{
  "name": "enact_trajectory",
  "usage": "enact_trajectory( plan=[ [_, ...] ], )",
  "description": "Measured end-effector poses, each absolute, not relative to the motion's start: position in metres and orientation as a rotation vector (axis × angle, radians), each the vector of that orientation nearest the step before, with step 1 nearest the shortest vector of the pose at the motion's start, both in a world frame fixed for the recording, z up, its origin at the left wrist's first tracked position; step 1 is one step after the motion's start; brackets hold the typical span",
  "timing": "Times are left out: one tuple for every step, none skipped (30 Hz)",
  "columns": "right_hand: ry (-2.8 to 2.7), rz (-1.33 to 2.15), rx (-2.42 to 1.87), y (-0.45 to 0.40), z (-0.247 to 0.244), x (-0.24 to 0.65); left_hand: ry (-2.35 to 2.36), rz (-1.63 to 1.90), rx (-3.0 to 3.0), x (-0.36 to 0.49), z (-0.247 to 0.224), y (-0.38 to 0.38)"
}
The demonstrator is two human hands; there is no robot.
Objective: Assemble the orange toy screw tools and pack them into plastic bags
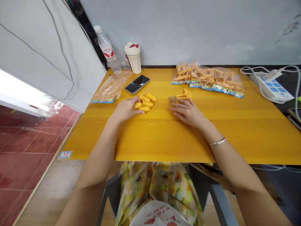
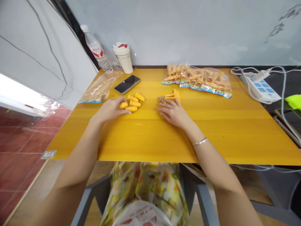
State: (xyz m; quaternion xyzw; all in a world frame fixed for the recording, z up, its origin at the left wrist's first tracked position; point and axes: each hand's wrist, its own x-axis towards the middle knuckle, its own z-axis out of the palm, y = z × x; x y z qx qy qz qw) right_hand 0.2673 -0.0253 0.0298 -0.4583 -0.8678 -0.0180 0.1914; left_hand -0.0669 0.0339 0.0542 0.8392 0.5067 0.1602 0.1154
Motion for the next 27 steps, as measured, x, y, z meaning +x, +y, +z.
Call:
enact_trajectory(
  plan=[
    [-2.377,-0.037,-1.258,-0.025,0.034,0.271,1.491,0.532,2.439,-0.068,0.057,0.034],
    [-2.307,-0.028,-1.233,-0.025,0.038,0.274,1.488,0.608,2.419,-0.07,0.06,0.034],
    [-2.226,-0.03,-1.218,-0.024,0.042,0.278,1.476,0.687,2.4,-0.071,0.063,0.033],
    [-2.14,-0.043,-1.212,-0.024,0.045,0.282,1.456,0.758,2.379,-0.071,0.066,0.031],
    [-2.06,-0.063,-1.212,-0.023,0.048,0.284,1.427,0.813,2.355,-0.071,0.068,0.029],
    [-1.996,-0.086,-1.215,-0.022,0.049,0.287,1.385,0.84,2.334,-0.068,0.069,0.027],
    [-1.956,-0.105,-1.219,-0.021,0.049,0.288,1.328,0.835,2.319,-0.065,0.07,0.023],
    [-1.948,-0.115,-1.221,-0.02,0.048,0.288,1.256,0.793,2.314,-0.059,0.069,0.02],
    [-1.975,-0.111,-1.219,-0.019,0.047,0.288,1.178,0.722,2.323,-0.054,0.067,0.016],
    [-2.03,-0.098,-1.217,-0.019,0.045,0.288,1.098,0.634,2.346,-0.047,0.065,0.013],
    [-2.1,-0.08,-1.217,-0.019,0.043,0.287,1.025,0.548,2.384,-0.041,0.062,0.009],
    [-2.17,-0.065,-1.218,-0.019,0.042,0.286,0.967,0.468,2.432,-0.035,0.059,0.006],
    [-2.232,-0.055,-1.221,-0.02,0.041,0.285,0.932,0.403,2.483,-0.03,0.056,0.004],
    [-2.281,-0.051,-1.226,-0.02,0.04,0.285,0.918,0.354,2.533,-0.026,0.053,0.002],
    [-2.316,-0.051,-1.232,-0.021,0.039,0.285,0.923,0.317,2.577,-0.024,0.051,0.001],
    [-2.342,-0.051,-1.237,-0.022,0.039,0.286,0.943,0.281,2.612,-0.022,0.049,0.0],
    [-2.359,-0.053,-1.244,-0.023,0.04,0.286,0.973,0.241,2.639,-0.022,0.048,0.0],
    [-2.372,-0.055,-1.251,-0.023,0.04,0.287,1.008,0.198,2.661,-0.022,0.048,0.0],
    [-2.383,-0.057,-1.256,-0.023,0.04,0.287,1.041,0.153,2.681,-0.023,0.049,0.0],
    [-2.39,-0.06,-1.257,-0.023,0.04,0.288,1.071,0.107,2.699,-0.024,0.05,0.0],
    [-2.394,-0.063,-1.256,-0.023,0.04,0.289,1.107,0.067,2.715,-0.025,0.052,0.0],
    [-2.394,-0.068,-1.255,-0.022,0.04,0.289,1.148,0.035,2.73,-0.027,0.054,0.0],
    [-2.387,-0.078,-1.258,-0.022,0.041,0.289,1.194,0.018,2.744,-0.029,0.057,-0.001],
    [-2.37,-0.095,-1.263,-0.022,0.042,0.29,1.241,0.02,2.759,-0.03,0.06,-0.001],
    [-2.348,-0.114,-1.274,-0.022,0.043,0.29,1.286,0.035,2.772,-0.032,0.062,-0.002],
    [-2.329,-0.128,-1.29,-0.023,0.045,0.29,1.323,0.059,2.782,-0.033,0.064,-0.003],
    [-2.319,-0.134,-1.307,-0.023,0.047,0.291,1.344,0.08,2.788,-0.034,0.066,-0.003]
  ],
)
